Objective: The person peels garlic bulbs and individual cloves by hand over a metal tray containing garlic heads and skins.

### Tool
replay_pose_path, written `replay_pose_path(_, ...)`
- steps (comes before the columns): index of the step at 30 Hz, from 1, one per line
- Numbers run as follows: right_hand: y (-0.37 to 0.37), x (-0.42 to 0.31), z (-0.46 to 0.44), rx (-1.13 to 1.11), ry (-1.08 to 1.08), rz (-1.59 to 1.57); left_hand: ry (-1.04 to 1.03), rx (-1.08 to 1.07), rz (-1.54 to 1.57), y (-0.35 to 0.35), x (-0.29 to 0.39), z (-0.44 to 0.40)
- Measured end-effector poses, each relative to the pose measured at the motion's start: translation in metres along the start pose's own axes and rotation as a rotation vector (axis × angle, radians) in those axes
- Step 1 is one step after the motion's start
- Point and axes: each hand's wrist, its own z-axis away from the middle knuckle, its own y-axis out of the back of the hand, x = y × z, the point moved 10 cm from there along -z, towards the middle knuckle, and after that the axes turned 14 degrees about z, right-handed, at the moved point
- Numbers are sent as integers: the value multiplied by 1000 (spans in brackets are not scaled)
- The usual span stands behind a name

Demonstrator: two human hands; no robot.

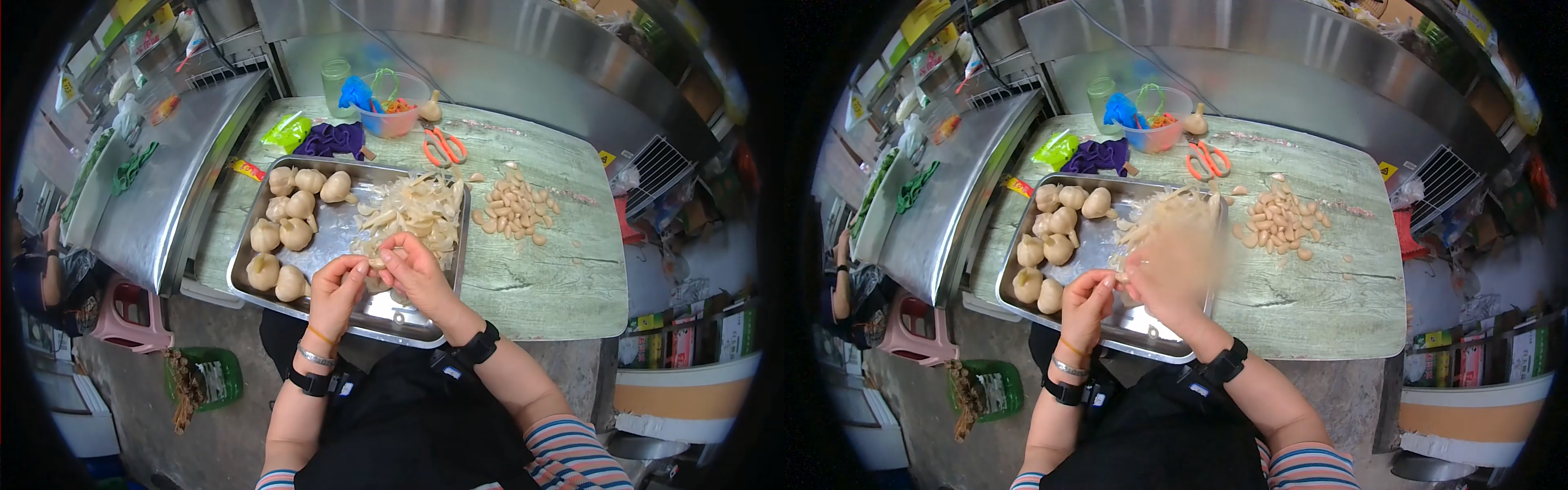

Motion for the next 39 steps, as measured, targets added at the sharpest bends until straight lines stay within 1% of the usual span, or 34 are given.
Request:
replay_pose_path(1, 0, 1, 0, -2, -18, 65, 10, -9, -2, 0, 0, 0)
replay_pose_path(2, -1, 8, -2, -3, -18, 65, 20, -19, -3, 0, 0, 0)
replay_pose_path(4, 5, 15, -6, 99, 43, 37, 26, -13, -29, 2, -1, 0)
replay_pose_path(6, 6, 22, -4, 82, 4, 59, 33, -9, -55, 3, -6, 0)
replay_pose_path(8, 2, 26, -3, 65, -34, 81, -289, -32, -398, -6, 14, 2)
replay_pose_path(9, -2, 13, -2, 111, 97, 179, -292, -32, -398, -8, 15, 4)
replay_pose_path(10, -4, -1, 0, 156, 229, 277, -293, -6, -482, -9, 17, 7)
replay_pose_path(11, -3, -3, 1, 154, 231, 278, -294, 22, -566, -9, 18, 8)
replay_pose_path(12, -3, 2, 0, 102, 116, 216, -297, -5, -480, -8, 16, 6)
replay_pose_path(13, -4, 10, 0, 51, 0, 154, -299, -4, -479, -5, 15, 5)
replay_pose_path(14, -1, 8, 1, 50, 1, 154, -229, 48, -334, 7, 9, 3)
replay_pose_path(15, 8, 13, 2, 112, -48, -1, -157, 98, -189, 17, 2, 3)
replay_pose_path(16, 16, 19, 4, 175, -97, -157, -163, 103, -144, 18, 3, 4)
replay_pose_path(17, 20, 18, 3, 177, -95, -157, -164, 100, -144, 16, 4, 3)
replay_pose_path(19, 32, 20, 2, 257, -63, -464, -239, 47, -353, 4, 14, 1)
replay_pose_path(20, 31, 21, 2, 257, -63, -464, -238, 46, -353, 1, 17, 2)
replay_pose_path(22, 35, 18, 2, 302, 16, -416, -77, 66, -190, 0, 9, 1)
replay_pose_path(23, 33, 26, 0, 301, 15, -417, -76, 67, -192, 1, 10, 0)
replay_pose_path(25, 25, -11, 1, 368, 313, 437, 15, -62, 141, -7, 4, -3)
replay_pose_path(26, 23, -10, 5, 365, 311, 434, 15, -58, 140, -7, 3, -5)
replay_pose_path(28, -15, -48, 19, 112, 396, 561, -21, -116, 114, -14, 5, -7)
replay_pose_path(29, -17, -47, 19, 109, 393, 558, -38, -146, 101, -17, 5, -6)
replay_pose_path(30, -22, -51, 22, 127, 464, 658, -37, -144, 102, -17, 6, -5)
replay_pose_path(31, -27, -56, 25, 145, 535, 758, -21, -146, -9, -19, 5, -2)
replay_pose_path(32, -23, -54, 26, 220, 567, 795, -6, -148, -120, -21, 4, 0)
replay_pose_path(33, -23, -56, 27, 219, 567, 798, -6, -148, -117, -23, 4, 2)
replay_pose_path(35, -15, -57, 25, 231, 514, 649, 3, -232, 175, -35, 6, 5)
replay_pose_path(36, -11, -59, 24, 234, 517, 653, 1, -237, 178, -32, 6, 4)
replay_pose_path(38, 0, -14, 8, 76, 49, 134, 30, -254, -66, -23, -3, 4)
replay_pose_path(39, 2, -8, 7, 80, 51, 139, 28, -259, -62, -25, -4, 4)
